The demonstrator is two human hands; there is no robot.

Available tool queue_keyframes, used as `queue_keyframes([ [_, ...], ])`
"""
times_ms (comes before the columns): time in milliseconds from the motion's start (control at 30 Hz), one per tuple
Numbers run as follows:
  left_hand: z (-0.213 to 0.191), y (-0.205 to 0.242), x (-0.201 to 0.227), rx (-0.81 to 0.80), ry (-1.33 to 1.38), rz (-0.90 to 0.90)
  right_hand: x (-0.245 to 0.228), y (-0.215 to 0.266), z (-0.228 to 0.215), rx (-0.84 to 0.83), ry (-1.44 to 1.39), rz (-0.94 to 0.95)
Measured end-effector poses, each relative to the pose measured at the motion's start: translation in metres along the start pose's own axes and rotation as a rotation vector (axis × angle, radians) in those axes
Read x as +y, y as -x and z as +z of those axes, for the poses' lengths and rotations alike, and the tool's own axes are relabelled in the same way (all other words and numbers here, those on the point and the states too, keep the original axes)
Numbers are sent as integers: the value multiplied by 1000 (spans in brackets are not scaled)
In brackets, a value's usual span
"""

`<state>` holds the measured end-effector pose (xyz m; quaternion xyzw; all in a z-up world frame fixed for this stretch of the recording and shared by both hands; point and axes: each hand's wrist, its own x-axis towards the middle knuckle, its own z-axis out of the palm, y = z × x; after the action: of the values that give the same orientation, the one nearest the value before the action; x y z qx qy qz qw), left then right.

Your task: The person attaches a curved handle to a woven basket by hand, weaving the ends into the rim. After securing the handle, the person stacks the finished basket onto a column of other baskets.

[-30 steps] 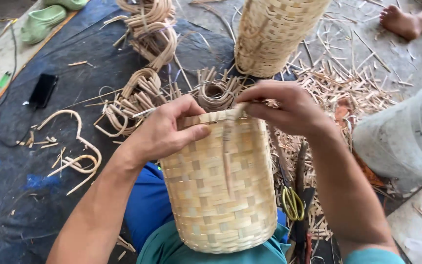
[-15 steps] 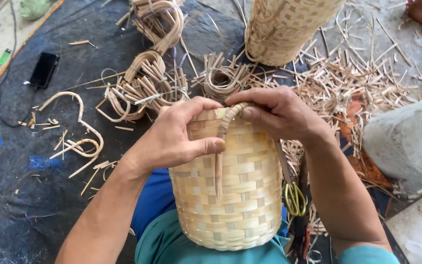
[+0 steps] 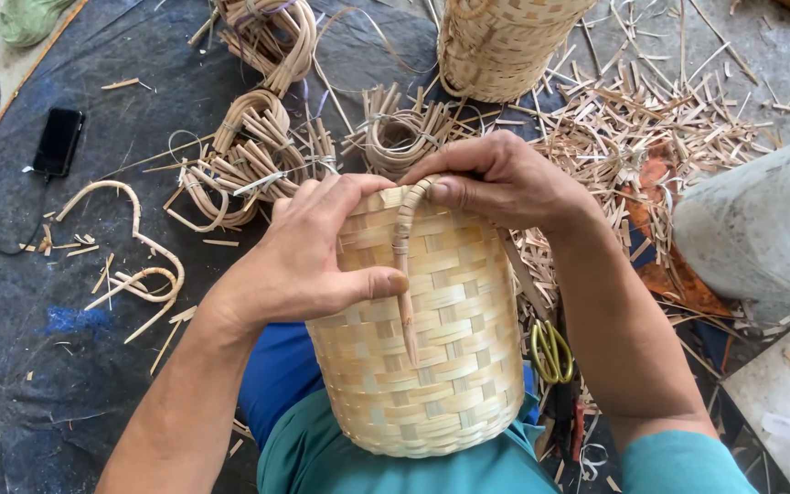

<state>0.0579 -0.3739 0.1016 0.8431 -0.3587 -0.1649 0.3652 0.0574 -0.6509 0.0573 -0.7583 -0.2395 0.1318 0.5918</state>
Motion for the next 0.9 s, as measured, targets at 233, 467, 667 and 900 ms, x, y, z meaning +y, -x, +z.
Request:
queue_keyframes([
  [233,6,-1,-1,8,-77,-92,-2,-2,2,2,49,-12],
  [467,20,15,-16,96,-59,3,8,-6,-1,29,71,-25],
  [667,60,63,3,397,-28,135,16,4,-12,112,-220,-91],
  [900,85,74,18,471,-174,63,32,4,-9,108,-525,-108],
])
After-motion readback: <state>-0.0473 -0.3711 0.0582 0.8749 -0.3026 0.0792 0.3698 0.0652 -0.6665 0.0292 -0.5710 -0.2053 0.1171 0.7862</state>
